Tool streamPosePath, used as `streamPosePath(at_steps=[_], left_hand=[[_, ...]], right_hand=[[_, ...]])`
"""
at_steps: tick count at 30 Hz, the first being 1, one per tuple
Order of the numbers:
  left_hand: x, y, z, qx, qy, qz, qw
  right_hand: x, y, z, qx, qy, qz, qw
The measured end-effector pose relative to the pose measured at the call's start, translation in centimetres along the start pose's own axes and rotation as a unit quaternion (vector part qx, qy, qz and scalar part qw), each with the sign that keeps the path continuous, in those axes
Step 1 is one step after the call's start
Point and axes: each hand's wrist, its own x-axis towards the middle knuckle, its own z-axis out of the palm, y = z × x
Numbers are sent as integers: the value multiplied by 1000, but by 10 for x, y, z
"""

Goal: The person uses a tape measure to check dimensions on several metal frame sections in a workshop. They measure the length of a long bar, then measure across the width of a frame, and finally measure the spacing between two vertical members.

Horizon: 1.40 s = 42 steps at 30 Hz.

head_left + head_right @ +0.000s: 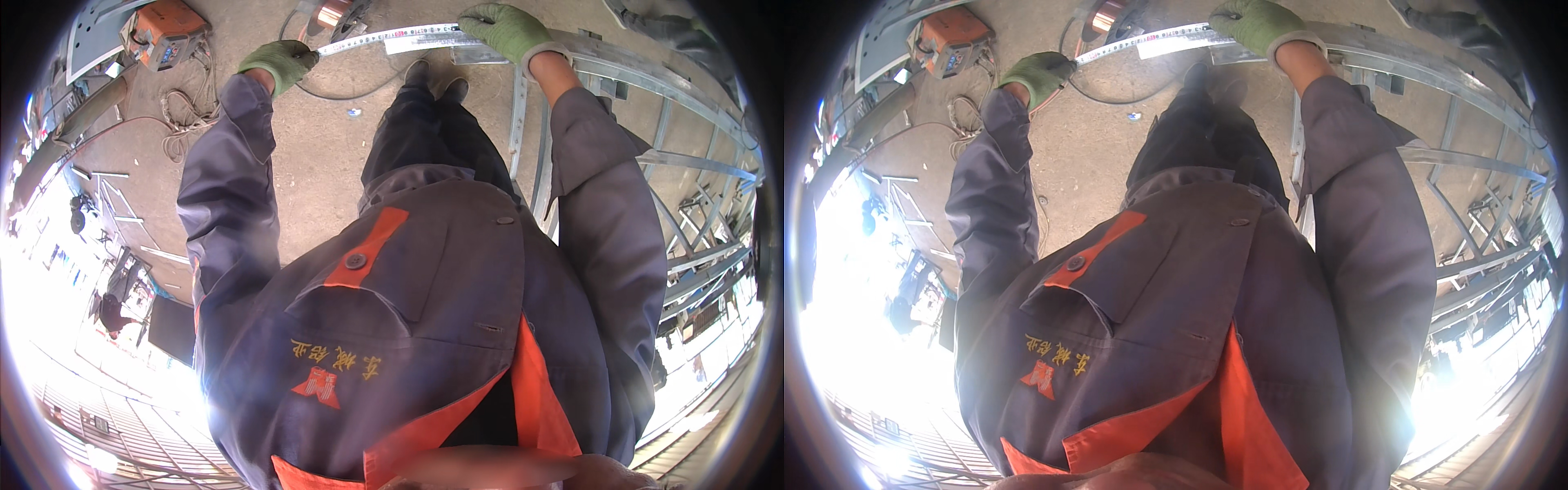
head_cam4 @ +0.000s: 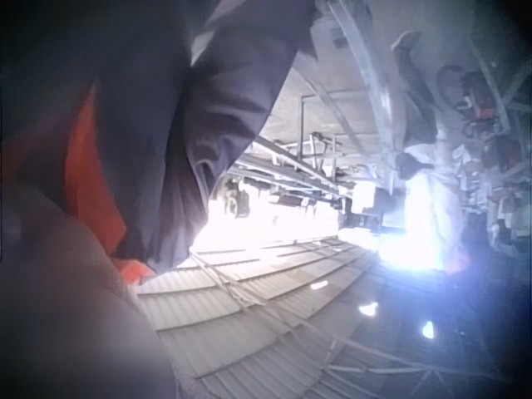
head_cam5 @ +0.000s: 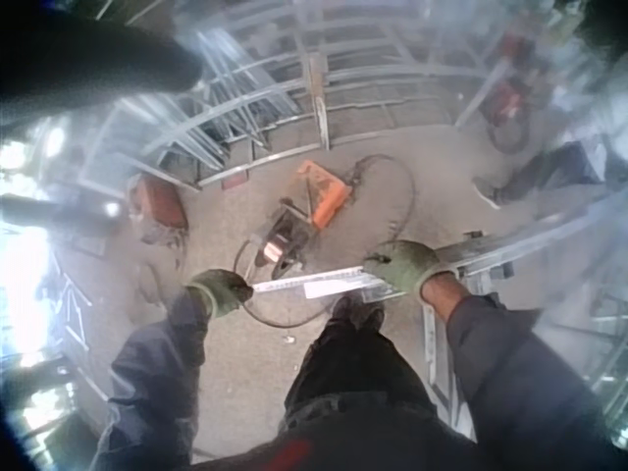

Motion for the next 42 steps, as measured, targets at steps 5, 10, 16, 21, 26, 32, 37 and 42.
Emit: streamPosePath(at_steps=[5,10,16,21,26,32,37,42], left_hand=[[2,-1,10,-6,46,-8,999],[-4,2,11,-37,69,-6,997],[-23,19,15,5,164,-18,986],[-36,30,22,55,259,13,964],[-42,32,25,83,282,19,956],[-42,29,28,67,280,16,958],[-45,28,27,58,275,21,960],[-48,30,29,39,290,29,956]], right_hand=[[-2,-2,1,2,10,11,1000],[0,-1,4,32,0,23,999],[1,3,6,54,3,27,998],[-1,3,5,63,-4,25,998],[1,0,0,-13,-13,25,1000],[8,4,-1,11,-47,12,999],[13,8,3,42,-41,-21,998],[10,6,0,45,-58,26,997]])
